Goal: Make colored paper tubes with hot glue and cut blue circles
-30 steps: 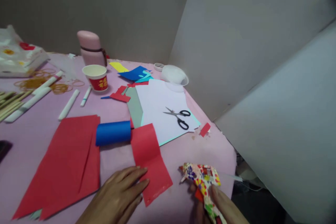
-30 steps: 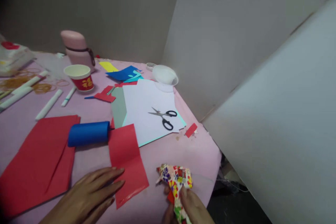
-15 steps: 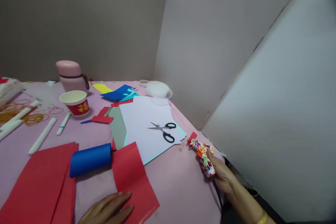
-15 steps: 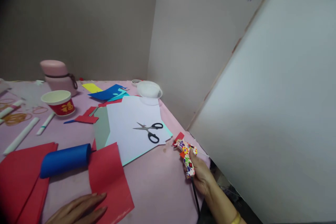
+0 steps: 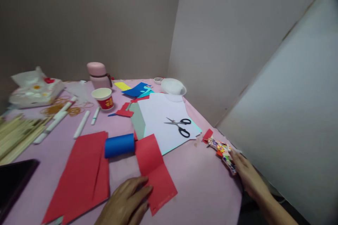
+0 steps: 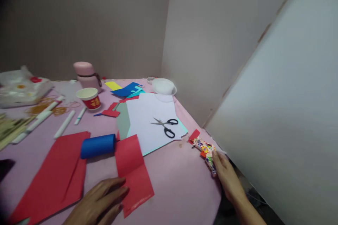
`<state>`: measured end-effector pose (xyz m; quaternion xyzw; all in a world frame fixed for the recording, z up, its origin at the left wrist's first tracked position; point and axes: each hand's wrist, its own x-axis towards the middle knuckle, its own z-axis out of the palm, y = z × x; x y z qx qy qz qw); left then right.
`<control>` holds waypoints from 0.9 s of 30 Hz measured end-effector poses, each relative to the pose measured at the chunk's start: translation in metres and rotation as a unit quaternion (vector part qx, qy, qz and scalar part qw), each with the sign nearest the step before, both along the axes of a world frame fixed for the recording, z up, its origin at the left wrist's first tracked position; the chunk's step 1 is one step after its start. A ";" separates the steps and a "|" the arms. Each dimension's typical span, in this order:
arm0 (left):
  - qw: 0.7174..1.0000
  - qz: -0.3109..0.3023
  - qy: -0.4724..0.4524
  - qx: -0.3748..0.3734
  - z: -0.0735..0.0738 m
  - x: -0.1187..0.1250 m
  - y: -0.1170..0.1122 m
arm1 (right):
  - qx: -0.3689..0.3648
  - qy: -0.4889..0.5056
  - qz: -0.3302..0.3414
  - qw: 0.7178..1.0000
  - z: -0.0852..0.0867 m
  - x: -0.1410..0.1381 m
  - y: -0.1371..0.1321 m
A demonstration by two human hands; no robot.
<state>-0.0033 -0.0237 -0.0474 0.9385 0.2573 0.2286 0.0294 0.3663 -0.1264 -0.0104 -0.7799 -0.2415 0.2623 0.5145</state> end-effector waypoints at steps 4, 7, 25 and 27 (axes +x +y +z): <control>0.984 0.134 -0.031 -0.112 0.023 0.008 -0.010 | -0.012 -0.112 -0.002 0.994 -0.007 0.003 -0.007; 0.978 0.168 -0.040 -0.114 0.028 0.009 -0.013 | 0.021 -0.259 0.049 0.964 -0.003 -0.014 -0.001; 0.992 0.081 0.048 -0.079 0.042 0.018 -0.002 | 0.104 -0.443 0.538 0.709 0.014 -0.126 0.144; 0.960 0.166 -0.046 -0.219 0.042 0.020 -0.005 | 0.101 -0.448 0.545 0.701 0.014 -0.125 0.144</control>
